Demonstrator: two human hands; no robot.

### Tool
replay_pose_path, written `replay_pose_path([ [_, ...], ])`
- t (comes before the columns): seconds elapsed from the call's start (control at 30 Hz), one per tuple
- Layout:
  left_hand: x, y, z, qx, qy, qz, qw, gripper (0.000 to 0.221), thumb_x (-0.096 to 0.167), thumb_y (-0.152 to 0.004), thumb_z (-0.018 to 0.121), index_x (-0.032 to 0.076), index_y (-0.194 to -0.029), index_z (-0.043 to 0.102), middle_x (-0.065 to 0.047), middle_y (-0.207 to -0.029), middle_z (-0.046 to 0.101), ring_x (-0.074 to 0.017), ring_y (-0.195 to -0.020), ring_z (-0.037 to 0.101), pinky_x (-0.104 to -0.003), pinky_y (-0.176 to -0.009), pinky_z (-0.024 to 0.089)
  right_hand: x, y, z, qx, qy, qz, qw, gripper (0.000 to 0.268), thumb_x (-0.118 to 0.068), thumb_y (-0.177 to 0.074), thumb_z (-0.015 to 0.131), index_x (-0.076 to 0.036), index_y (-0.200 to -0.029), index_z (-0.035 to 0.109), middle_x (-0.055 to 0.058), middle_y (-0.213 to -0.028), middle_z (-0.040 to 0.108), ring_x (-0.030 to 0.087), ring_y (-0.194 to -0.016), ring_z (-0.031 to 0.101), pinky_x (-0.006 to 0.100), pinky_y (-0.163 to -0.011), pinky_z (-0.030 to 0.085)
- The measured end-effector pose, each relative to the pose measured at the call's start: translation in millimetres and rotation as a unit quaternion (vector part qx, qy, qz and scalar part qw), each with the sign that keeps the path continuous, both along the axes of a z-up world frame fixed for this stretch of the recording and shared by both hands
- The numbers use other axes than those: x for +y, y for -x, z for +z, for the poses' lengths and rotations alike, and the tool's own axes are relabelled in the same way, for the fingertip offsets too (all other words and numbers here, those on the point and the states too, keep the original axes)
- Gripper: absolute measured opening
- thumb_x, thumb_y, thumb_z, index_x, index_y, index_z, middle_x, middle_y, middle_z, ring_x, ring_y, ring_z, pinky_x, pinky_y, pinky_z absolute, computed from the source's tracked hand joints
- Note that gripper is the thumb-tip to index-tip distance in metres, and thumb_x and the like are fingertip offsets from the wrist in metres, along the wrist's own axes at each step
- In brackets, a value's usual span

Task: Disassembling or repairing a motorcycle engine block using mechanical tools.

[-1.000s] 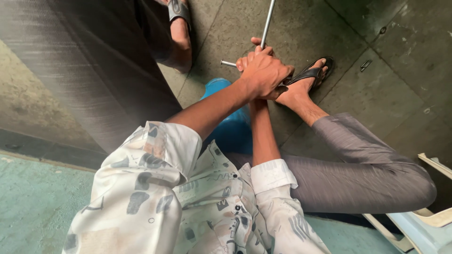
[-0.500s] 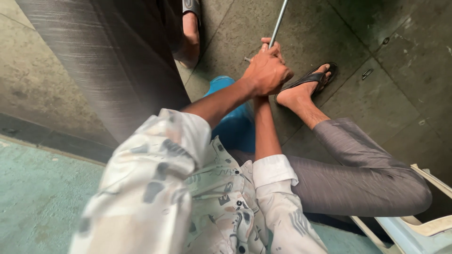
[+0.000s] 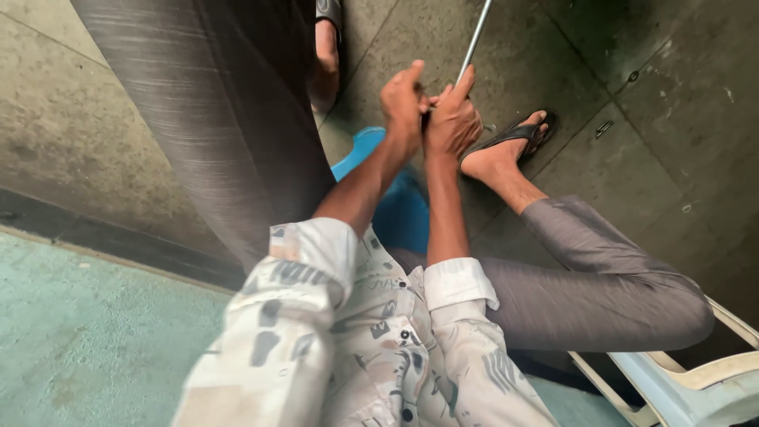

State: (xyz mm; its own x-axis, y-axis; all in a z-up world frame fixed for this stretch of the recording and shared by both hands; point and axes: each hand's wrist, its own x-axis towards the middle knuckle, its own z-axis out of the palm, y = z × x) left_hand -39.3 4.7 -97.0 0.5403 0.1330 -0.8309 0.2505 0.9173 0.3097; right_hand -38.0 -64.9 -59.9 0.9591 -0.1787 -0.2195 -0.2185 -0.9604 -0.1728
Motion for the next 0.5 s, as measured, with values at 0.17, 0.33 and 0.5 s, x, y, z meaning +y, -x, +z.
replay_pose_path([
  [0.17,18,-21,2,0.153,0.024,-0.004,0.988,0.043,0.04,-0.1,0.057,0.006,-0.075,0.05,-0.004,-0.057,0.044,-0.0172,-0.046,0.051,-0.04,-0.049,0.059,23,6,32,-0.141,0.141,0.062,0.978,0.076,-0.027,-0.087,0.073,-0.012,-0.153,0.039,0.011,-0.105,0.071,0.028,-0.095,0.064,0.047,-0.081,0.048],
  [0.33,22,-25,15,0.244,0.033,-0.025,0.969,0.047,0.044,-0.101,0.051,0.002,-0.081,0.06,-0.01,-0.06,0.055,-0.0218,-0.049,0.06,-0.037,-0.045,0.058,-61,62,-89,-0.207,-0.491,-0.122,0.837,0.061,-0.02,-0.099,0.073,-0.016,-0.145,0.033,-0.002,-0.139,0.043,0.013,-0.123,0.055,0.031,-0.097,0.056],
  [0.5,-8,-12,-50,0.225,-0.057,-0.116,0.966,0.051,0.042,-0.099,0.056,-0.006,-0.083,0.066,-0.014,-0.07,0.069,-0.0276,-0.058,0.072,-0.046,-0.047,0.058,19,33,9,0.001,-0.724,-0.25,0.643,0.044,-0.009,-0.109,0.058,0.01,-0.148,0.051,0.022,-0.144,0.061,0.025,-0.127,0.059,0.034,-0.103,0.047],
])
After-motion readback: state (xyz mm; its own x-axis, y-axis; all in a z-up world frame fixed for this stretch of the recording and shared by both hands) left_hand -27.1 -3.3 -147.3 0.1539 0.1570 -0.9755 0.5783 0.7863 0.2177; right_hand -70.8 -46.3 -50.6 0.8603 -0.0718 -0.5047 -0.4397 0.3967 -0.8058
